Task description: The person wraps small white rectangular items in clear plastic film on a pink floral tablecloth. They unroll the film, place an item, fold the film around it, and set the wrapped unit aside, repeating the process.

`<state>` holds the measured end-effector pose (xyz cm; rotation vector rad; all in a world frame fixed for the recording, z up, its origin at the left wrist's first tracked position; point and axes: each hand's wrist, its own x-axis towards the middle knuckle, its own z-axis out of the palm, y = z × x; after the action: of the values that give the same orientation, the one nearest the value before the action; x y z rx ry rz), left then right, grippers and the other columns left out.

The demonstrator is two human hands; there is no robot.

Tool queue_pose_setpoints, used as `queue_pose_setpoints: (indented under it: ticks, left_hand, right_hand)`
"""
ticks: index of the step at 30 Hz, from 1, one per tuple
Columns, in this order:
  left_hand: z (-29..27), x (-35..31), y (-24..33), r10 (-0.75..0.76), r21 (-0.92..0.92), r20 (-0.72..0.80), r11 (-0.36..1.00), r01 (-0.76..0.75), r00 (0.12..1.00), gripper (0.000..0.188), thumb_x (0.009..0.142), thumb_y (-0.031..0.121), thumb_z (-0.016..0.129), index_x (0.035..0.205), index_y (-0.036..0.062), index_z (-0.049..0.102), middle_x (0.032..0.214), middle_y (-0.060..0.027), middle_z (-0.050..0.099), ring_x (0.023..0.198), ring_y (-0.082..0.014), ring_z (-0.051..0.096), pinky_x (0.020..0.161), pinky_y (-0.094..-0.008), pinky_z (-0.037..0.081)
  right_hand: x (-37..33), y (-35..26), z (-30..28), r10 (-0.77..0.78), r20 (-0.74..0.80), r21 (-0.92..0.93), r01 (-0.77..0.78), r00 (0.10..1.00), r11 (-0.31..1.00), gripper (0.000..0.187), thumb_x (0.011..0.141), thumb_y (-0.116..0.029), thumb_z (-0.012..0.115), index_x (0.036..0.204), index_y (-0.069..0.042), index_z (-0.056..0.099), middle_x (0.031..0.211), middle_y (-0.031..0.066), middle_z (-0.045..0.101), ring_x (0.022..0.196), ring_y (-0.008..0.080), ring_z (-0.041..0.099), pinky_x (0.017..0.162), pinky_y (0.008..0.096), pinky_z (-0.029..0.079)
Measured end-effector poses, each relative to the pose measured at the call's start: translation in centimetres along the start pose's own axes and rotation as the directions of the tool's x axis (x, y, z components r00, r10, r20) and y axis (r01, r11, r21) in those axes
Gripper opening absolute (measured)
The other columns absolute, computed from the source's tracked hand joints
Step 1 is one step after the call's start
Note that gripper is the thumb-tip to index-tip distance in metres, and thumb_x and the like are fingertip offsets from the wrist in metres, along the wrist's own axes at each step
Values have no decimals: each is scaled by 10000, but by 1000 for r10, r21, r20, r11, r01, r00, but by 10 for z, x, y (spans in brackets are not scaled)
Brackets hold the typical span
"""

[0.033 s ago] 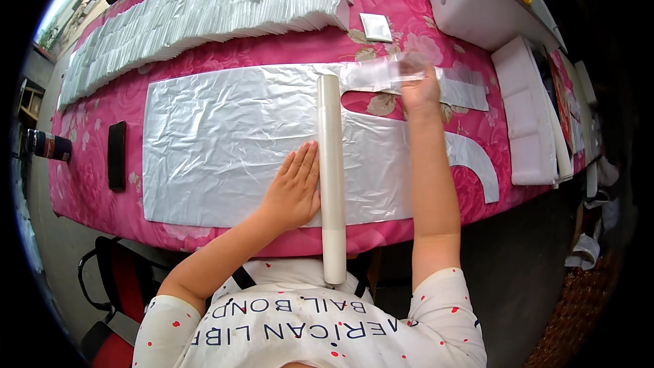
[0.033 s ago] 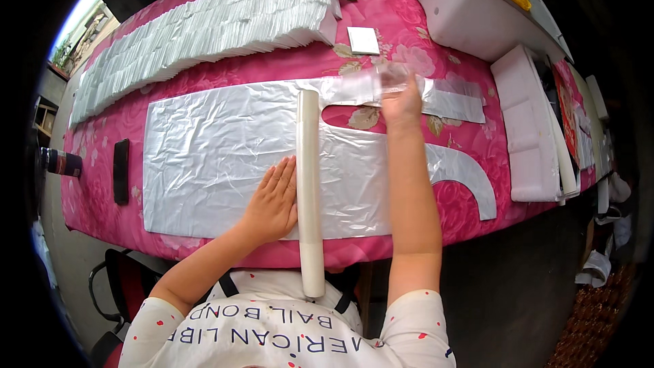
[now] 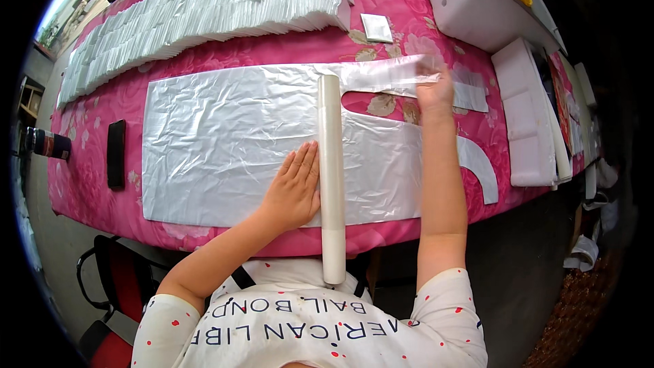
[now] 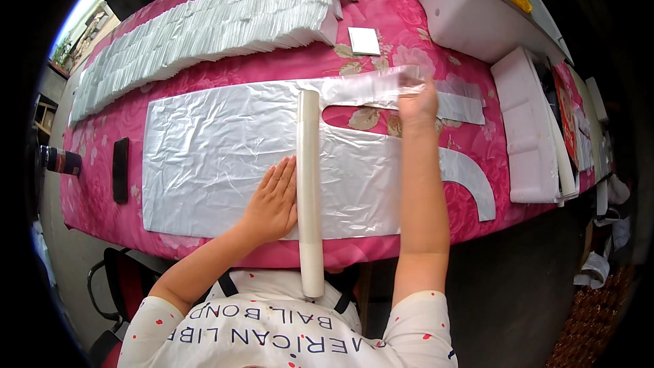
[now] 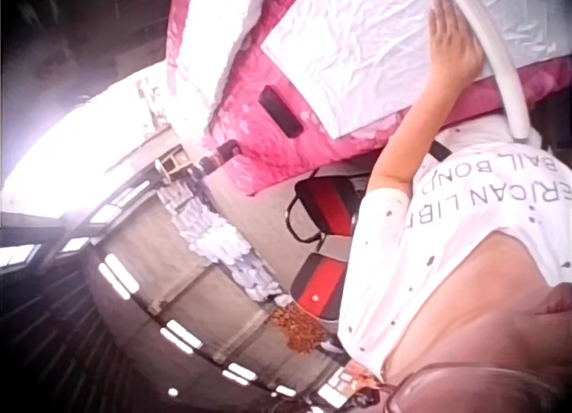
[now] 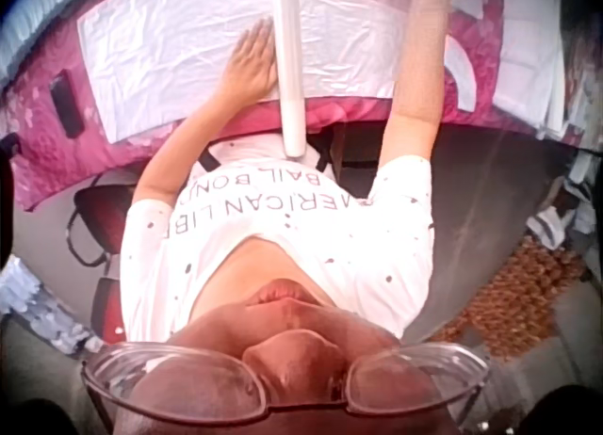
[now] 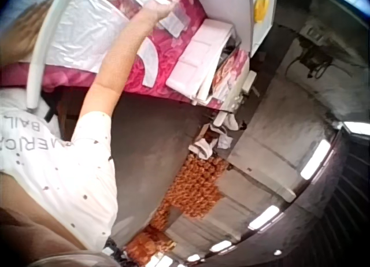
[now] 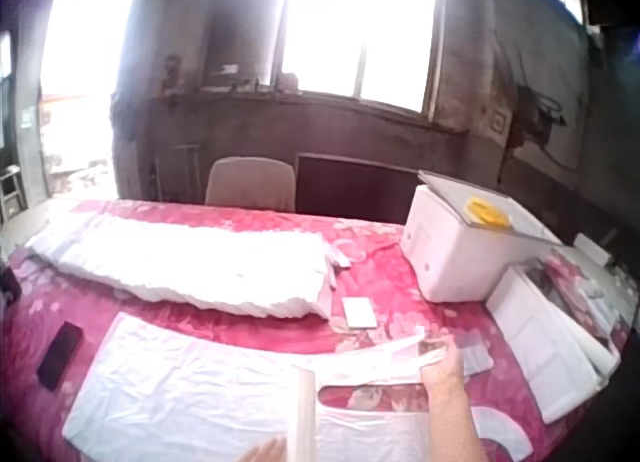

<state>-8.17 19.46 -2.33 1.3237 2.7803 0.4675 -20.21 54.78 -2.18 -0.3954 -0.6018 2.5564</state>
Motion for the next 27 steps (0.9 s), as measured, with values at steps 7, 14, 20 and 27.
queue_pose_setpoints:
  ticks: [7, 14, 20, 27]
  left_hand:
    - [2, 0, 2, 6, -16, -8, 1000, -6, 1000, 642, 817, 247, 407, 1333, -116, 285, 1437, -240, 230, 1365, -330, 173, 1121, -415, 104]
    - [-2, 0, 2, 35, -92, -77, 995, -42, 996, 619, 837, 220, 400, 1339, -116, 261, 1436, -246, 224, 1362, -337, 179, 1111, -430, 131]
    - [27, 3, -4, 54, 104, -128, 994, -40, 990, 643, 832, 246, 423, 1348, -99, 258, 1444, -240, 210, 1365, -340, 174, 1111, -440, 123]
    - [27, -1, -7, 51, 60, -145, 997, -42, 988, 648, 826, 239, 389, 1346, -116, 240, 1445, -252, 191, 1364, -363, 160, 1112, -449, 116]
  right_hand:
    - [-11, -103, 42, -341, -55, -206, 324, 938, 923, 290, 973, -252, 343, 1057, -39, 522, 1136, 137, 577, 1051, 290, 546, 878, 437, 470]
    - [-162, 114, 168, 74, 493, -761, 388, 867, 521, 267, 940, -246, 453, 964, -11, 577, 897, 143, 594, 772, 259, 554, 723, 365, 426]
    - [-260, 325, 132, 435, 726, -654, 731, 532, 197, 237, 901, -213, 464, 1015, -19, 541, 938, 240, 593, 846, 408, 546, 751, 477, 411]
    - [-266, 308, 158, 734, 617, -561, 813, 285, 155, 768, 857, -464, 482, 1413, -23, 191, 1472, 209, 145, 1379, 368, -10, 1106, 448, 76]
